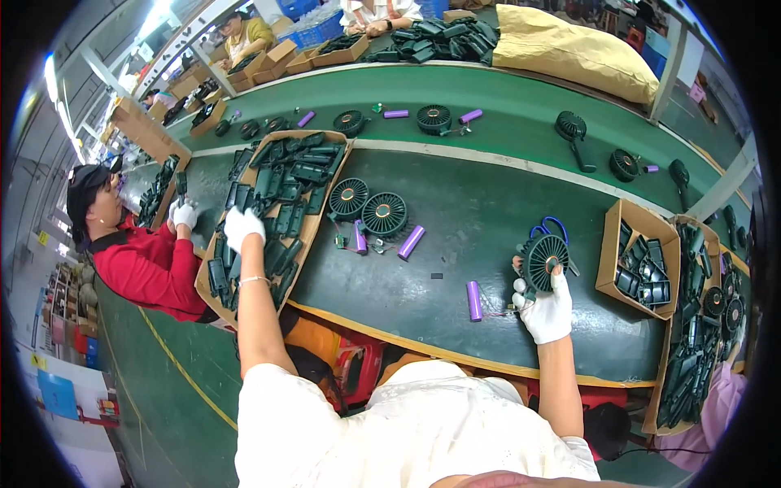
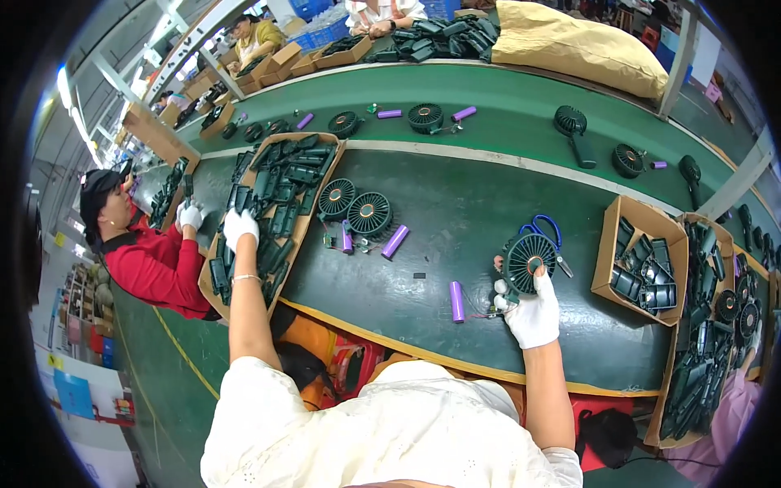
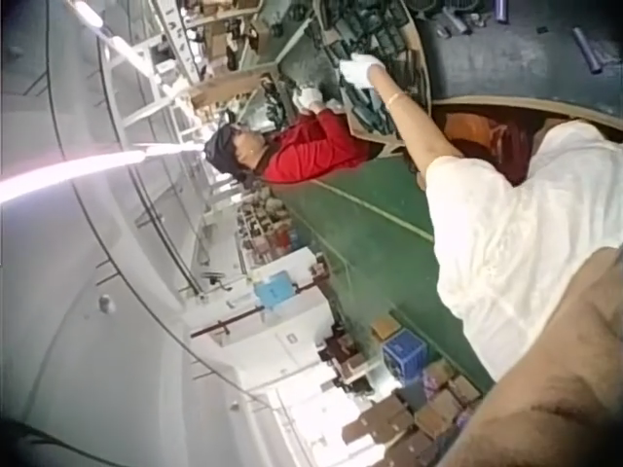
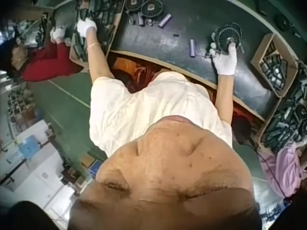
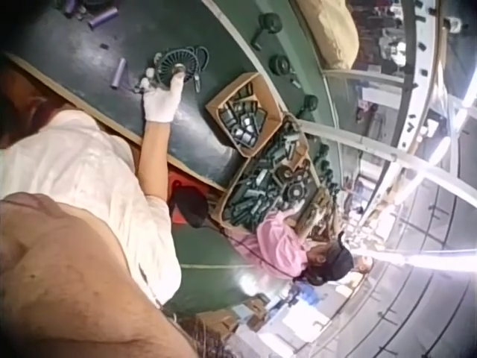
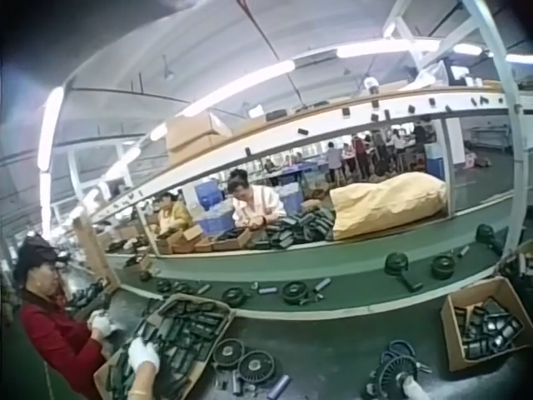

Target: The person assembles portable fans by inserting batteries into fan heads, fitting handle casings onto the components by hand, and placing the assembled fans onto the conveyor belt.

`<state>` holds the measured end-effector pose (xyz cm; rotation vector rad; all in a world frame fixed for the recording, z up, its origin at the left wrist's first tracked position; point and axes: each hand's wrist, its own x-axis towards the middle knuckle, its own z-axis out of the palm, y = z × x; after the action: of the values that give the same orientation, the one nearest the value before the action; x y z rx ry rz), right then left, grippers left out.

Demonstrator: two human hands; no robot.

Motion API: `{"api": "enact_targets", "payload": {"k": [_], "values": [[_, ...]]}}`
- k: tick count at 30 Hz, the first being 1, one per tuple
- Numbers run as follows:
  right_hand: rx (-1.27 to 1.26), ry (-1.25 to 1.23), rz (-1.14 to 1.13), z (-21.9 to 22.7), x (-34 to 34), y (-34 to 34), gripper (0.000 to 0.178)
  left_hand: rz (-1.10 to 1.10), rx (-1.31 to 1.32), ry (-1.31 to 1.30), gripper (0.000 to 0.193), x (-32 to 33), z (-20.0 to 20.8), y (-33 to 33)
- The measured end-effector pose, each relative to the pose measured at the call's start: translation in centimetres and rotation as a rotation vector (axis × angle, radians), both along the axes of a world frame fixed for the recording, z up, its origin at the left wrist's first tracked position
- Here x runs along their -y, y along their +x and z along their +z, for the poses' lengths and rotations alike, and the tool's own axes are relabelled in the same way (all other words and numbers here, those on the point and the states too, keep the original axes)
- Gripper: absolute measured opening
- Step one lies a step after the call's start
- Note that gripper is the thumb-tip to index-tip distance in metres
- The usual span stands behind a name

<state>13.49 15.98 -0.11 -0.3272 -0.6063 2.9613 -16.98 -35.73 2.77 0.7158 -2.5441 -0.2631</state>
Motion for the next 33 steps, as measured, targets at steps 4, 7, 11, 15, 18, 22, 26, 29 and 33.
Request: {"api": "enact_targets", "payload": {"k": [4, 7, 11, 15, 18, 22, 26, 29, 33], "values": [[0.026, -0.005, 0.033, 0.2, -0.1, 0.0, 0.057, -0.004, 0.328, -0.064, 0.061, 0.7, -0.5, -1.7], [0.02, -0.026, 0.069, -0.2, -0.3, 0.0, 0.057, -0.2, 0.343, -0.026, 0.072, 0.9, -0.2, -1.3], [-0.042, 0.104, 0.034, -1.0, -0.3, 0.7, 0.061, -0.306, 0.421, -0.194, 0.064, -3.6, 2.6, 0.8], [0.032, 0.113, -0.078, -1.6, 0.0, 1.7, 0.056, -0.346, 0.287, -0.367, 0.035, -6.4, 3.5, 1.9], [-0.068, 0.021, 0.045, -1.8, -0.4, 1.5, 0.053, -0.449, -0.061, 0.183, 0.024, -9.2, 2.7, 2.5], [-0.112, 0.177, -0.008, -1.3, -0.6, 1.3, 0.05, -0.905, 0.162, 1.691, 0.019, -23.1, 3.9, 9.9], [-0.153, 0.233, -0.079, -0.9, -0.4, 0.5, 0.032, -0.836, 0.732, 2.37, 0.034, -33.4, 1.0, 16.2], [-0.14, 0.242, -0.196, -1.4, -0.8, 0.5, 0.033, -1.175, 0.785, 2.064, 0.036, -37.7, -0.5, 19.2], [-0.127, 0.253, -0.389, -1.9, -1.5, 0.5, 0.035, -1.494, 0.576, 1.065, 0.036, -39.1, -0.8, 21.2]]}}
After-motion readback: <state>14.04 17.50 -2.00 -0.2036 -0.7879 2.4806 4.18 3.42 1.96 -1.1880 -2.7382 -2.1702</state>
